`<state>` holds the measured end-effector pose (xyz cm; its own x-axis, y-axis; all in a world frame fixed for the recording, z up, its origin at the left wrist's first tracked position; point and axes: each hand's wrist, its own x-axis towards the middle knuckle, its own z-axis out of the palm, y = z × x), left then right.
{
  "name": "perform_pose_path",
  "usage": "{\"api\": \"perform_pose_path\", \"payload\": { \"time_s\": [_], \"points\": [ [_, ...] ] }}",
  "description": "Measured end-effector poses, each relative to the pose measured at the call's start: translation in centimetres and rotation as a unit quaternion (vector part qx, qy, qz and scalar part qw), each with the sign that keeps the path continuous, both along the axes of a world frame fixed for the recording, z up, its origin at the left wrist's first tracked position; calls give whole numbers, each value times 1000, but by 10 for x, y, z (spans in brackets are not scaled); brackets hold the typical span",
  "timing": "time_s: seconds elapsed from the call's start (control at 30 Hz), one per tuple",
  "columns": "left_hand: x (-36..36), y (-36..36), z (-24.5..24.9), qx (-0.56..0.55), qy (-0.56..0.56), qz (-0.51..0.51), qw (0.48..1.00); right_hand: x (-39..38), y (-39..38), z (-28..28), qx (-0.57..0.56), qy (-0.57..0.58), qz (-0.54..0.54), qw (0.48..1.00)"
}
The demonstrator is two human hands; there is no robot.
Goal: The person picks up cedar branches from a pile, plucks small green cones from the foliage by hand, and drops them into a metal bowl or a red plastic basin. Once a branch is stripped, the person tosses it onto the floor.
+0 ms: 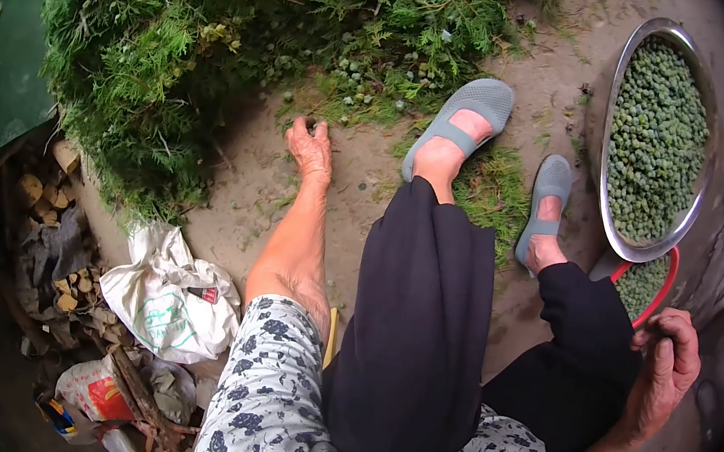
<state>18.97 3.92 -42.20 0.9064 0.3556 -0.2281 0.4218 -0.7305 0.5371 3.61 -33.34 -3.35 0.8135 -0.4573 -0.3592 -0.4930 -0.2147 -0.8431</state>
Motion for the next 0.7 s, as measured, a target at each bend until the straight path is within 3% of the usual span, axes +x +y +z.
{"api": "perform_pose_path", "payload": {
  "time_s": [0.1, 0.23, 0.27, 0.3, 0.33, 0.37, 0.43, 0.5, 0.57, 0.6, 0.63, 0.7],
  "points": [
    [2, -1, 1, 45, 23, -38, 998, 0, -1, 1, 7, -4, -3, 1000],
    [1, 9, -3, 8, -11, -13, 1000, 0, 0, -1, 9, -16, -4, 1000],
    [3, 10, 4, -200, -8, 138, 970, -1, 1, -1, 8, -14, -4, 1000],
    [4, 11, 10, -397, -5, 280, 874, -1, 1, -2, 7, -12, -5, 1000],
    [9, 12, 22, -467, -25, 338, 817, -1, 1, -2, 8, -13, -3, 1000],
    [12, 22, 20, -466, -27, 339, 817, 0, 2, -2, 9, -9, -3, 1000],
    [25, 39, 17, -609, -8, 407, 681, 1, 3, -3, 10, -6, -1, 1000],
    [43, 37, 20, -584, -11, 432, 687, 1, 3, -3, 8, 0, 1, 1000],
    [57, 31, 20, -479, -55, 383, 788, 2, 3, -4, 6, -2, 0, 1000],
    [63, 31, 17, -448, -32, 356, 820, 2, 2, -4, 5, -2, -1, 1000],
    [68, 33, 13, -449, -31, 355, 819, 2, 3, -4, 4, -2, -3, 1000],
    [73, 35, 0, -259, 53, 150, 953, 4, 3, -3, 1, 0, 4, 1000]
  ]
}}
